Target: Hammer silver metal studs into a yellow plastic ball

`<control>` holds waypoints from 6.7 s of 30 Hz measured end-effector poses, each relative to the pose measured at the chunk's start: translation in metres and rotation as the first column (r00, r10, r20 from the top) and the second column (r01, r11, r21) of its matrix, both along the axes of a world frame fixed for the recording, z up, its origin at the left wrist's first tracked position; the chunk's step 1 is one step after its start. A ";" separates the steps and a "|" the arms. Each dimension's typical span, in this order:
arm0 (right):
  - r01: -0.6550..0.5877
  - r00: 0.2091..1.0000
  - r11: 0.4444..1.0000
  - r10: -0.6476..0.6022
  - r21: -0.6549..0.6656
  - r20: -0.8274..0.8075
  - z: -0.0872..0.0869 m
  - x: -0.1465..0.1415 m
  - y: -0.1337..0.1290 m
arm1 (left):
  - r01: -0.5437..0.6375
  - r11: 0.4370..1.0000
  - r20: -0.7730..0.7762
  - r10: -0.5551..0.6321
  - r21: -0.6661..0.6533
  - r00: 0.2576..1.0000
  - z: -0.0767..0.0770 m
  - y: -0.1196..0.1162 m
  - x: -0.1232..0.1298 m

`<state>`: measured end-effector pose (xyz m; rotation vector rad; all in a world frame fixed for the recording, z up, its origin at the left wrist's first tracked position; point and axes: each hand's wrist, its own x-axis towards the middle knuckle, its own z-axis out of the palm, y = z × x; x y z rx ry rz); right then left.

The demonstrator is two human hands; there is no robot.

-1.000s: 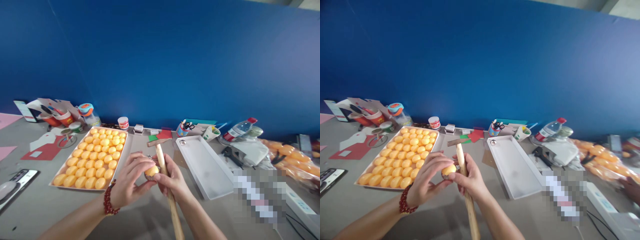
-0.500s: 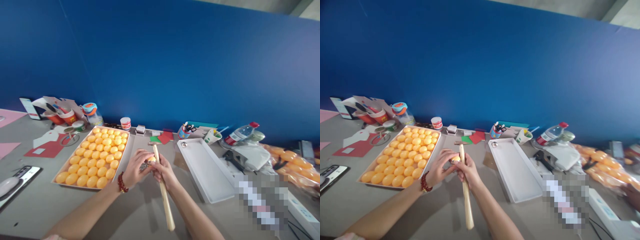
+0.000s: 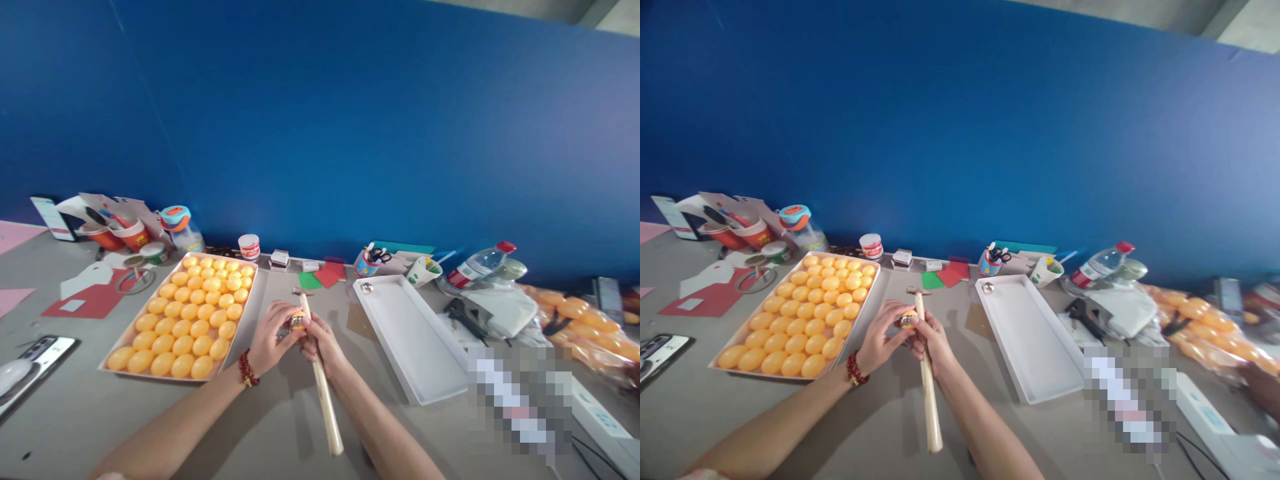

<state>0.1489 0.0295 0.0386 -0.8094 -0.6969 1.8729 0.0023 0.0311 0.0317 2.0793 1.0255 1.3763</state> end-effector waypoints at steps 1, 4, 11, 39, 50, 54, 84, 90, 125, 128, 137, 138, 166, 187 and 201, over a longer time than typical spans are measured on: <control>-0.009 1.000 1.000 0.009 -0.004 -0.012 -0.001 0.000 -0.001 | 0.000 1.000 0.024 0.001 -0.018 1.000 0.000 -0.001 0.001; 0.018 1.000 1.000 -0.018 0.010 0.007 -0.004 -0.001 -0.003 | -0.002 0.999 0.041 0.005 -0.053 0.999 0.003 -0.005 0.003; 0.130 0.950 0.963 -0.190 0.238 0.248 -0.003 0.004 -0.006 | -0.043 0.993 -0.122 0.056 0.109 0.991 0.015 -0.005 -0.004; 0.093 0.961 0.972 -0.144 0.214 0.236 -0.011 -0.003 -0.009 | -0.193 0.951 -0.104 0.223 0.242 0.969 -0.014 -0.004 -0.006; 0.150 0.941 0.955 -0.217 0.255 0.260 -0.022 -0.003 -0.009 | -0.187 0.945 -0.228 0.251 0.266 0.941 -0.018 -0.003 -0.006; 0.118 0.959 0.962 -0.175 0.246 0.223 -0.022 -0.002 -0.009 | -0.172 0.956 -0.184 0.218 0.239 0.958 -0.020 -0.004 -0.006; -0.287 0.515 0.807 -0.325 0.517 0.793 0.013 0.042 -0.024 | 0.030 0.956 0.342 0.075 -0.291 0.937 -0.031 0.004 -0.004; -0.401 0.240 0.678 -0.571 0.616 0.785 0.008 0.044 -0.032 | 0.022 0.957 0.343 0.082 -0.290 0.936 -0.030 0.004 -0.004; -0.458 0.151 0.626 -0.645 0.631 0.749 0.008 0.040 -0.033 | -0.068 0.966 0.224 0.126 -0.248 0.966 -0.030 0.003 -0.007; -0.483 0.128 0.624 -0.644 0.614 0.754 0.007 0.041 -0.033 | -0.066 0.965 0.218 0.124 -0.253 0.968 -0.030 0.003 -0.007; -0.492 0.128 0.615 -0.649 0.616 0.750 0.008 0.041 -0.034 | -0.093 0.967 0.189 0.140 -0.237 0.972 -0.031 0.003 -0.006; -0.504 0.123 0.618 -0.640 0.604 0.758 0.008 0.040 -0.034 | -0.088 0.967 0.192 0.136 -0.238 0.972 -0.032 0.003 -0.006; 0.019 0.932 0.988 -0.073 0.155 0.355 0.010 0.015 -0.034 | 0.222 0.974 0.186 -0.210 -0.049 0.960 -0.003 -0.015 0.002; -0.003 0.987 0.990 -0.019 0.141 0.158 0.000 0.017 -0.038 | 0.263 0.964 0.198 -0.250 -0.039 0.948 -0.007 -0.018 0.002; -0.024 1.000 0.993 0.022 0.119 0.019 -0.004 0.018 -0.036 | 0.261 0.964 0.184 -0.248 -0.050 0.951 -0.012 -0.017 0.000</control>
